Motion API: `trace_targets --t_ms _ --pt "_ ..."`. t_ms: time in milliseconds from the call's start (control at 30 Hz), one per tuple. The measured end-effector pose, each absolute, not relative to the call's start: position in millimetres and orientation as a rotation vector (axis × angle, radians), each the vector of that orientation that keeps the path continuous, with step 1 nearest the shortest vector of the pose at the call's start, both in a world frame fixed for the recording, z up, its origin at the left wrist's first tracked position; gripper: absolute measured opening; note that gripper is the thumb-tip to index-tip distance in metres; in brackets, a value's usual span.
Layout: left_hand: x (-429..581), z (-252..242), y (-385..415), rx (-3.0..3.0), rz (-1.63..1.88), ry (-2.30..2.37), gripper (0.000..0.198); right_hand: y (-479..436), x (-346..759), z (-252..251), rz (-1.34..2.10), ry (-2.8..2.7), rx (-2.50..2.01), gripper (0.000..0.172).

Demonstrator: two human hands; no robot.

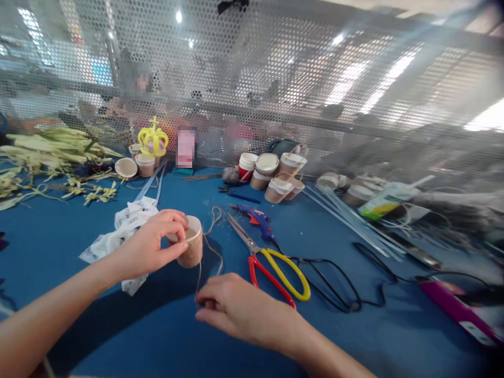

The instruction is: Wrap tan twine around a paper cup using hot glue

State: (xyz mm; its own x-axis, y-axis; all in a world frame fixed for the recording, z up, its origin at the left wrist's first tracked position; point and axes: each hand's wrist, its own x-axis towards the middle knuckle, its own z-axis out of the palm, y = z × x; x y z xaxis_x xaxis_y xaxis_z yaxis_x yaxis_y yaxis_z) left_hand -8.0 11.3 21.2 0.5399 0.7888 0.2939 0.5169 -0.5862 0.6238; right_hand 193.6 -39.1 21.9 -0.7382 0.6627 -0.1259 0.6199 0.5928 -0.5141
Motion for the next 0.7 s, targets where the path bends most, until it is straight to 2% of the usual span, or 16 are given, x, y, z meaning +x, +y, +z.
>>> trace_targets --t_ms 100,200,267,300,367,400,533,700 --pt "-11 27 11 2.427 0.67 1.053 0.014 -45 205 49 0.981 -2.547 -1.212 0.017" --pt "-14 29 13 2.495 0.613 0.999 0.013 -40 225 75 1.127 -2.123 -1.427 0.031" --pt "-14 30 14 2.523 0.609 0.955 0.012 -25 241 83 0.944 -1.91 -1.513 0.034" --pt "-14 30 14 2.536 0.603 0.944 0.012 -14 249 82 0.743 -1.823 -1.588 0.035" --pt "-14 32 15 2.559 0.573 0.946 0.013 11 263 71 0.294 -1.721 -1.971 0.035" --pt "-14 32 15 2.566 0.556 0.954 0.014 24 269 62 0.248 -1.706 -2.072 0.03" --pt "-11 35 14 2.505 0.543 1.034 0.016 60 282 24 0.439 -1.745 -2.279 0.019" --pt "-9 31 16 2.296 0.646 1.042 0.016 67 288 7 0.72 -1.624 -2.28 0.028"
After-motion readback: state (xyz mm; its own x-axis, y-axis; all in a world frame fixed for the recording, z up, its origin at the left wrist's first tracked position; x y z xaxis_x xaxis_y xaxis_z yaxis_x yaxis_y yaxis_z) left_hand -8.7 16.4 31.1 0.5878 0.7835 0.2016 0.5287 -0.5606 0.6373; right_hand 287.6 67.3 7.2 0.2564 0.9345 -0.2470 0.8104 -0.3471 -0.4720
